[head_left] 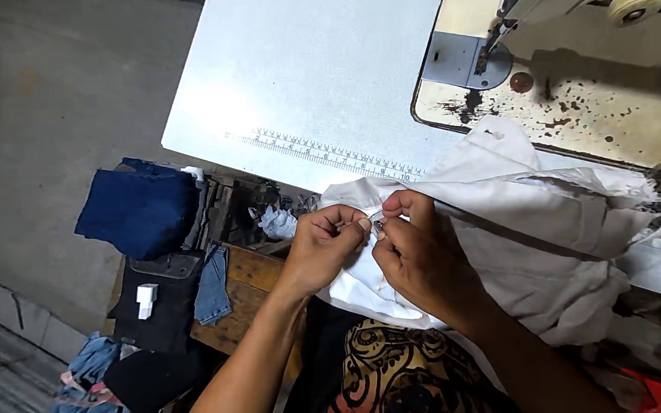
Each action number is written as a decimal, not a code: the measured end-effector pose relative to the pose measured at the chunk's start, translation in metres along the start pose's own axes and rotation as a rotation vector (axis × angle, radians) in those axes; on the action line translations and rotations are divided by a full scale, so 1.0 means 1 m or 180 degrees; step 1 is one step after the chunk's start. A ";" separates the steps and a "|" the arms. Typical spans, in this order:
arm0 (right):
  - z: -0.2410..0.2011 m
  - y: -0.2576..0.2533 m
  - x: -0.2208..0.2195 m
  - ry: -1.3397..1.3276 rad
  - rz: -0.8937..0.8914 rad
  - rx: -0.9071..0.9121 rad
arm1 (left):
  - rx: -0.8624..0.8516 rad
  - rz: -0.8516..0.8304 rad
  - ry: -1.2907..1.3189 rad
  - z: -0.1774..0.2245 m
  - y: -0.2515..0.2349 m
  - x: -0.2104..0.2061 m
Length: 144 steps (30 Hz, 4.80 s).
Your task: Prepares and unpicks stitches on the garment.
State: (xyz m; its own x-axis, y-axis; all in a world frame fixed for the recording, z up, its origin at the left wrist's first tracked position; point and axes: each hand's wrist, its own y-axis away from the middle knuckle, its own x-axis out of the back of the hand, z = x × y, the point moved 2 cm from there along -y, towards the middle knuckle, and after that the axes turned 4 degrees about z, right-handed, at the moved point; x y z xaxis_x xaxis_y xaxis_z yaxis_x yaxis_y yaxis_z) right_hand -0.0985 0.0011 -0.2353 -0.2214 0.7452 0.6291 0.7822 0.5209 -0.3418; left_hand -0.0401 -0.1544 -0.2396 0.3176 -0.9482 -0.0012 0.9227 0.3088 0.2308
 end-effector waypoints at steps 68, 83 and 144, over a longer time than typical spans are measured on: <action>-0.005 0.001 -0.002 0.0161 0.0038 0.0043 | -0.0554 0.0216 -0.0300 -0.004 0.002 0.002; -0.001 0.005 -0.004 -0.0168 0.0080 -0.0054 | -0.0656 -0.0010 -0.0240 -0.011 0.000 0.011; 0.001 0.002 -0.002 -0.0337 0.0074 0.0084 | -0.1268 -0.2116 -0.1439 0.014 -0.040 0.023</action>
State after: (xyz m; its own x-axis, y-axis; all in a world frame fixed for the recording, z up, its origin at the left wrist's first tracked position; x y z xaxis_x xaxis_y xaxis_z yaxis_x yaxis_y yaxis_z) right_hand -0.0975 0.0011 -0.2376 -0.2647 0.7964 0.5438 0.7725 0.5126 -0.3747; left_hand -0.0726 -0.1897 -0.2354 -0.3481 -0.8532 0.3885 0.9195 -0.3914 -0.0356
